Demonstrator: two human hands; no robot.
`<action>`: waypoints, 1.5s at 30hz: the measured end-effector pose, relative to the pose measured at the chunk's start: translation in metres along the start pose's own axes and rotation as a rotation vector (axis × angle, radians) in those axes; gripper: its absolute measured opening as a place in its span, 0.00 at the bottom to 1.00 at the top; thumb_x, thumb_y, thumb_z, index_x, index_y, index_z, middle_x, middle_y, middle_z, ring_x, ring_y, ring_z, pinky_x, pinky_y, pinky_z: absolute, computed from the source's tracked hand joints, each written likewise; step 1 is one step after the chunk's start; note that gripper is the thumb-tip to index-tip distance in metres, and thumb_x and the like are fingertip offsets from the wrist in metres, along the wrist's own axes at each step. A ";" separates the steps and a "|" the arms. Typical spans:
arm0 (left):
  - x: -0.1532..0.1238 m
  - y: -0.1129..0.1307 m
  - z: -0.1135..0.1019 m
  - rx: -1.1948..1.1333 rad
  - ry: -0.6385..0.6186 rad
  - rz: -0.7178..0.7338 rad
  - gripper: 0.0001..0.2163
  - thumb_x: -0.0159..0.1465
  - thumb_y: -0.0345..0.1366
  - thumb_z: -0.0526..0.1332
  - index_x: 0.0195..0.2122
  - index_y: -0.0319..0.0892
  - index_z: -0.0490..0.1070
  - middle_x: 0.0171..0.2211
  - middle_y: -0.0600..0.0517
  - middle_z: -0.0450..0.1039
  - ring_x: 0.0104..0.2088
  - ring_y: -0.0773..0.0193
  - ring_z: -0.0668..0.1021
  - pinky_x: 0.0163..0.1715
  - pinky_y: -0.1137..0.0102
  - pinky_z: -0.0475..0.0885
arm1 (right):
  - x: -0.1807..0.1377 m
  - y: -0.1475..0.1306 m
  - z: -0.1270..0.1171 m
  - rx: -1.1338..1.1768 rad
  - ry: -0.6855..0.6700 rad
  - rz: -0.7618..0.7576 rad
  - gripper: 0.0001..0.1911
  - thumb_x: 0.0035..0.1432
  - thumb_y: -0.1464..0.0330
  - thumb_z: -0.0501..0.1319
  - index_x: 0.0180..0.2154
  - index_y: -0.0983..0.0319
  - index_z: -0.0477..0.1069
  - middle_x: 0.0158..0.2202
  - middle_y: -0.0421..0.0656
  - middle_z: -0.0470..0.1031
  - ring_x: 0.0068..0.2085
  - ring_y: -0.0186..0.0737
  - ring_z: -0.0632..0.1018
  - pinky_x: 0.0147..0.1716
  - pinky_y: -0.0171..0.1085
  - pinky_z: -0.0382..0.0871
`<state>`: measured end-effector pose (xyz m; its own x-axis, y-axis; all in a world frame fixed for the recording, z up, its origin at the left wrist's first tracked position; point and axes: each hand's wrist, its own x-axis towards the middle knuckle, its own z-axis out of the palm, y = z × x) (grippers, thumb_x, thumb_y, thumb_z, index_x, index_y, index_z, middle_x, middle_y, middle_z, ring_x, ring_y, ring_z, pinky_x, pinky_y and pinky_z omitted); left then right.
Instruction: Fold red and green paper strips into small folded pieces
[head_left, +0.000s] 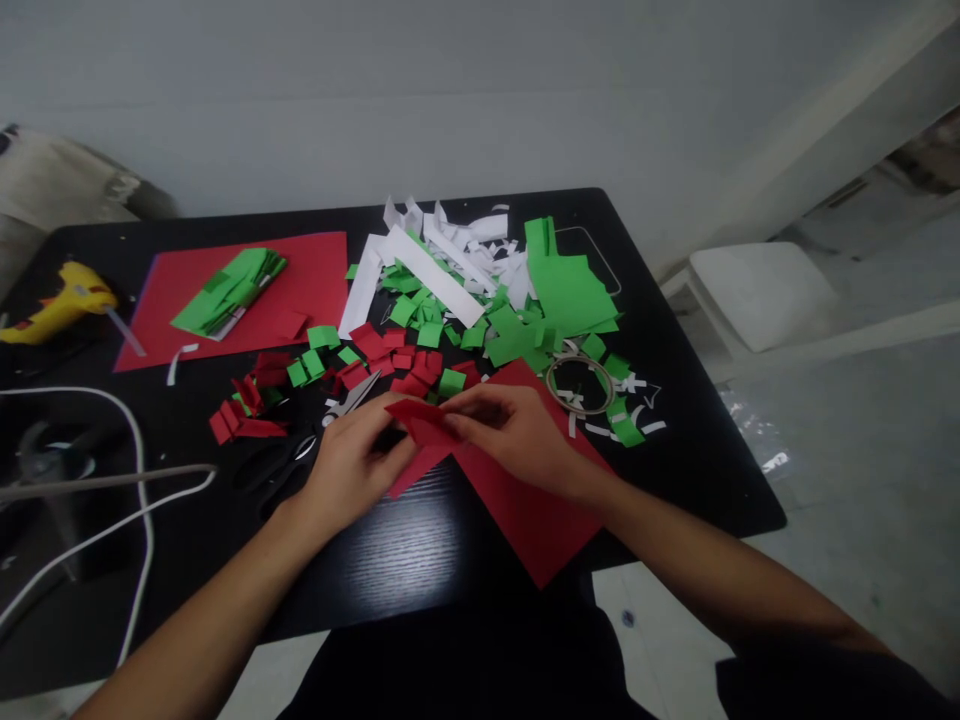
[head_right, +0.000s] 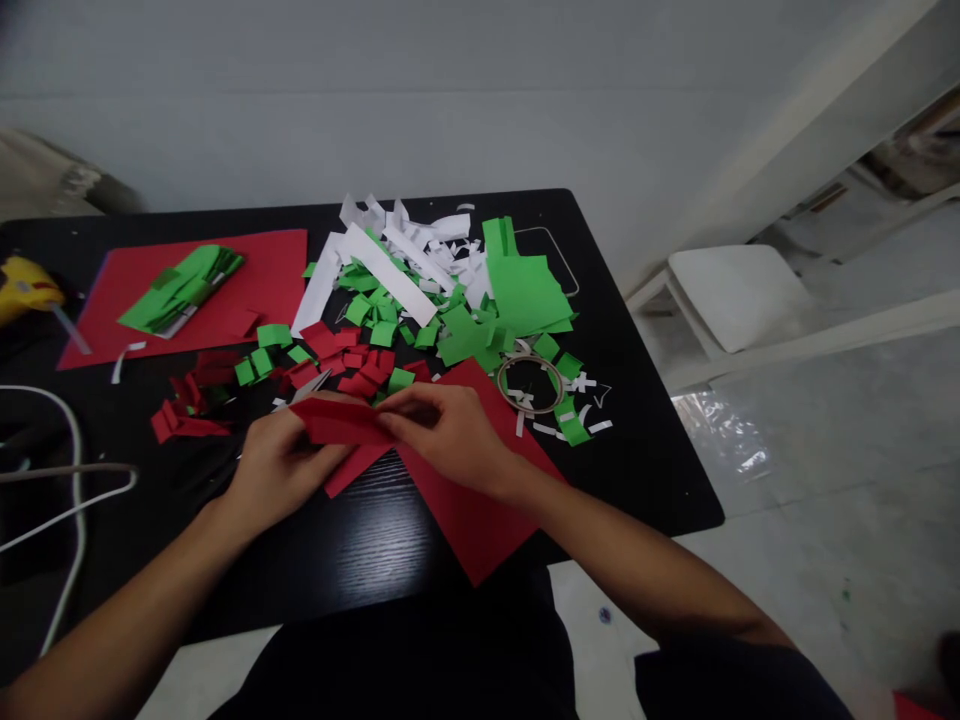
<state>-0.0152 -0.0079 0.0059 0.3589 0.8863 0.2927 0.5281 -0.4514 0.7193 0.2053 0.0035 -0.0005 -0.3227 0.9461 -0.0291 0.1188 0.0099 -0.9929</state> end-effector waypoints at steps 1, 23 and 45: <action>0.000 0.000 0.000 -0.003 0.001 -0.005 0.06 0.67 0.34 0.63 0.43 0.42 0.78 0.39 0.49 0.84 0.39 0.59 0.84 0.40 0.69 0.77 | 0.000 0.000 0.000 -0.009 0.014 -0.007 0.07 0.61 0.67 0.69 0.41 0.60 0.84 0.37 0.43 0.86 0.37 0.40 0.85 0.39 0.37 0.77; 0.005 0.007 -0.013 -0.028 -0.113 0.191 0.10 0.64 0.28 0.67 0.45 0.46 0.76 0.44 0.48 0.76 0.45 0.58 0.80 0.46 0.67 0.75 | -0.006 -0.007 0.003 -0.240 0.020 -0.160 0.08 0.63 0.72 0.65 0.42 0.59 0.84 0.41 0.43 0.87 0.40 0.40 0.86 0.39 0.35 0.79; 0.002 0.000 -0.009 0.030 -0.131 0.242 0.13 0.62 0.24 0.64 0.46 0.44 0.69 0.40 0.51 0.76 0.41 0.60 0.80 0.43 0.66 0.75 | -0.008 0.007 0.005 -0.292 -0.010 -0.384 0.12 0.63 0.76 0.67 0.47 0.60 0.81 0.43 0.43 0.87 0.41 0.38 0.86 0.43 0.34 0.80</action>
<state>-0.0214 -0.0055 0.0117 0.5728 0.7321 0.3687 0.4369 -0.6533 0.6183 0.2037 -0.0054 -0.0075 -0.4041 0.8530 0.3303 0.2473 0.4496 -0.8583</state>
